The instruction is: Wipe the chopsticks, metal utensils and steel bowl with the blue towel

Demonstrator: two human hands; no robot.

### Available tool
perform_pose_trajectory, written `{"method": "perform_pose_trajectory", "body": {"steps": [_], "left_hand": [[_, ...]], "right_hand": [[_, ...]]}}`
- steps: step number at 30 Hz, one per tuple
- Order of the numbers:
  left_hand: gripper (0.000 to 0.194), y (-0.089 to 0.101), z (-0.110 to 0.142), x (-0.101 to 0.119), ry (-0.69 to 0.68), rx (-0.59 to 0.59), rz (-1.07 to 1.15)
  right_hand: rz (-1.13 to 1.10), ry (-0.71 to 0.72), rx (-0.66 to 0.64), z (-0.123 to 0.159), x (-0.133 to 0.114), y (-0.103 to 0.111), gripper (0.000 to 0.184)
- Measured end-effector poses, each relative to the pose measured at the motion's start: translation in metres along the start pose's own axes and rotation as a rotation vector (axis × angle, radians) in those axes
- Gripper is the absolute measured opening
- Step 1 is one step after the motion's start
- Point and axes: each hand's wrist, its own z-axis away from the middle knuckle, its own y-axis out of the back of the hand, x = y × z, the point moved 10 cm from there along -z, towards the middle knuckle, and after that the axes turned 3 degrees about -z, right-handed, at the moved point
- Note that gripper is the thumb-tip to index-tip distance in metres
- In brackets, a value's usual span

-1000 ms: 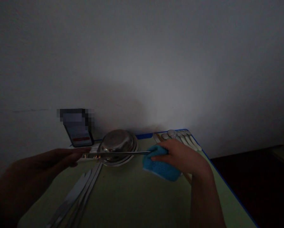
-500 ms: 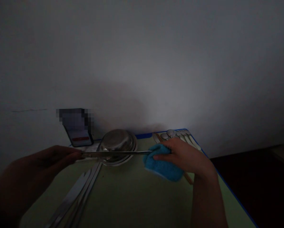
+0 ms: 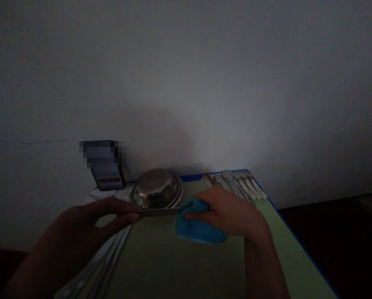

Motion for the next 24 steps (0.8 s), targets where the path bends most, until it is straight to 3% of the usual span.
{"method": "perform_pose_trajectory", "body": {"steps": [7, 17, 24], "left_hand": [[0.011, -0.003, -0.002, 0.015, -0.021, 0.049, 0.005], [0.011, 0.005, 0.005, 0.005, -0.024, 0.04, -0.006], [0.007, 0.001, 0.005, 0.018, -0.13, 0.026, -0.014]], "right_hand": [[-0.018, 0.057, 0.022, -0.001, -0.018, 0.0, 0.028], [0.005, 0.0, 0.036, 0.003, -0.003, 0.004, 0.029], [0.034, -0.002, 0.01, 0.002, -0.005, 0.002, 0.031]]}}
